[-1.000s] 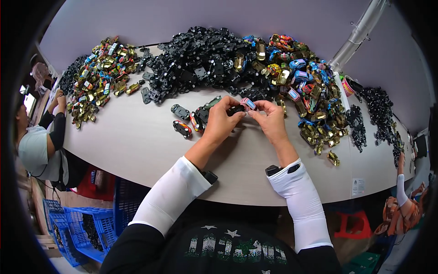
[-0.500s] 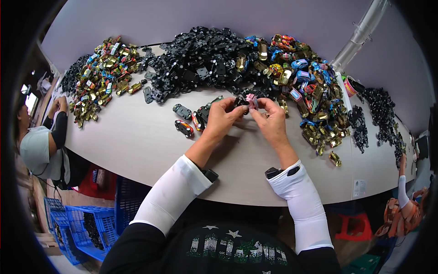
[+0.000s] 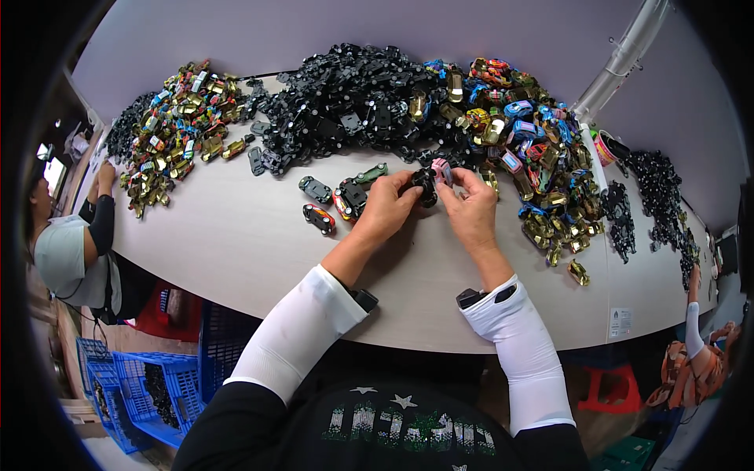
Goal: Assembling small plastic toy cars by snapping pieces together at a factory workstation.
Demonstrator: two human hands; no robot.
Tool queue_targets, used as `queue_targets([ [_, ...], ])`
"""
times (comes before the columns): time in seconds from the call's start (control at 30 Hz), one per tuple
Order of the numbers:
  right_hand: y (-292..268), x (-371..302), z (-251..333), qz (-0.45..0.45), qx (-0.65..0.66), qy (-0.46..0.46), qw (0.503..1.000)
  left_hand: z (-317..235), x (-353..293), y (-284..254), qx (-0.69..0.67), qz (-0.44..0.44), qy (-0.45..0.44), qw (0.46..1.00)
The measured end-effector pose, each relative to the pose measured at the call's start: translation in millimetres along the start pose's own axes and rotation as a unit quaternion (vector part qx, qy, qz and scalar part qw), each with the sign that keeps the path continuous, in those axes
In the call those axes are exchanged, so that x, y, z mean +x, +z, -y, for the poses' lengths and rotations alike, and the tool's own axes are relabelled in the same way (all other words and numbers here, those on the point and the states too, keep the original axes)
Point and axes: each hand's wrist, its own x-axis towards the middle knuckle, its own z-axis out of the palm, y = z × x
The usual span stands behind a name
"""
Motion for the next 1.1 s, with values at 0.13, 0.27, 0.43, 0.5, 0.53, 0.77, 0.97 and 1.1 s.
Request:
queue_targets([
  [0.13, 2.2, -3.3, 12.8, -0.017, -0.115, -0.066, 0.991, -14.4, -5.0, -2.0, 0.114, -0.048, 0.056, 0.991],
  [0.27, 3.0, -5.9, 11.9, 0.025, -0.144, -0.072, 0.987, -21.5, -7.2, -0.2, 0.112, -0.071, 0.083, 0.988],
  [0.43, 3.1, -5.4, 9.0, 0.032, -0.147, -0.074, 0.986, -22.6, -8.3, -0.3, 0.142, -0.071, 0.109, 0.981],
  [0.5, 3.8, -5.7, 10.0, 0.035, -0.154, -0.084, 0.984, -24.6, -9.5, -0.8, 0.151, -0.069, 0.117, 0.979],
  [0.53, 3.0, -5.9, 13.1, 0.029, -0.149, -0.078, 0.985, -26.6, -9.5, -0.6, 0.151, -0.069, 0.117, 0.979],
  [0.77, 1.3, -4.8, 10.0, 0.05, -0.18, -0.092, 0.978, -28.6, -9.5, -0.4, 0.155, -0.05, 0.097, 0.982],
  [0.97, -0.5, -4.2, 6.3, 0.045, -0.226, -0.077, 0.97, -16.7, -5.7, 0.6, 0.076, -0.003, 0.124, 0.989],
  [1.1, -1.5, -2.5, 4.5, 0.027, -0.177, -0.161, 0.971, -15.2, -2.5, -0.1, -0.143, -0.031, -0.044, 0.988],
])
